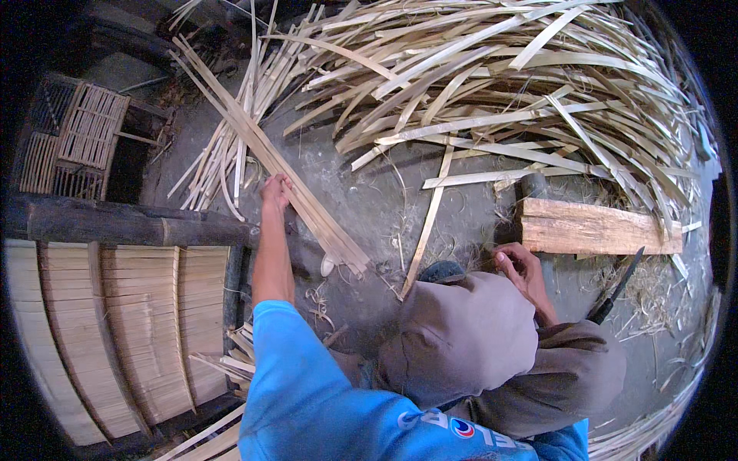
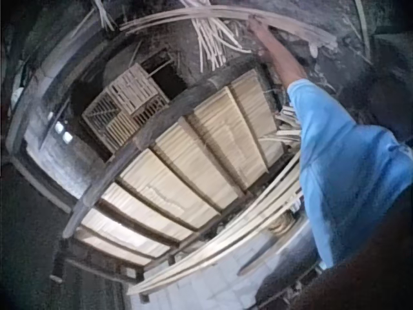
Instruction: The person splits bamboo strips into thinner pieces using a knife and a wooden block. They repeatedly position the bamboo, strike it with the knife, and separate the resulting strips.
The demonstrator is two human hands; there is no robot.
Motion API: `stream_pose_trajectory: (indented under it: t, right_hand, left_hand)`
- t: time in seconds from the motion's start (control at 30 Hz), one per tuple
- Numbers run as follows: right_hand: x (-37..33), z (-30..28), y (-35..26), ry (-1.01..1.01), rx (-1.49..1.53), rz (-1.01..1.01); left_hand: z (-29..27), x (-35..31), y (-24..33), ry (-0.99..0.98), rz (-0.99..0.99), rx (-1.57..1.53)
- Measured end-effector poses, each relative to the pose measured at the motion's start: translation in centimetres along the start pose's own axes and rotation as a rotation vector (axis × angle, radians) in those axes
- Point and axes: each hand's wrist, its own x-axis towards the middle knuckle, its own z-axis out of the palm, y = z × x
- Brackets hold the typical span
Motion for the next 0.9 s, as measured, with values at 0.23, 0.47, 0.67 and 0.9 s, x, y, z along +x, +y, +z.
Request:
stream_pose_trajectory:
  t: [0.23,0.47,0.67,0.9]
  right_hand:
    - [0.1,-0.5,0.5,0.044,-0.042,-0.012]
    - [-0.2,-1.3,0.4,0.088,0.011,0.041]
    - [-0.2,-1.1,1.0,0.068,0.028,0.074]
    - [0.1,-1.2,0.7,0.051,-0.018,0.067]
  left_hand:
    - [5.5,-5.4,0.0,-0.062,0.256,0.14]
    - [6.5,-12.5,-4.4,0.055,0.194,0.21]
    - [1.9,-19.2,-9.6,-0.039,0.225,0.698]
    - [7.4,-28.0,-12.1,-0.1,0.533,1.54]
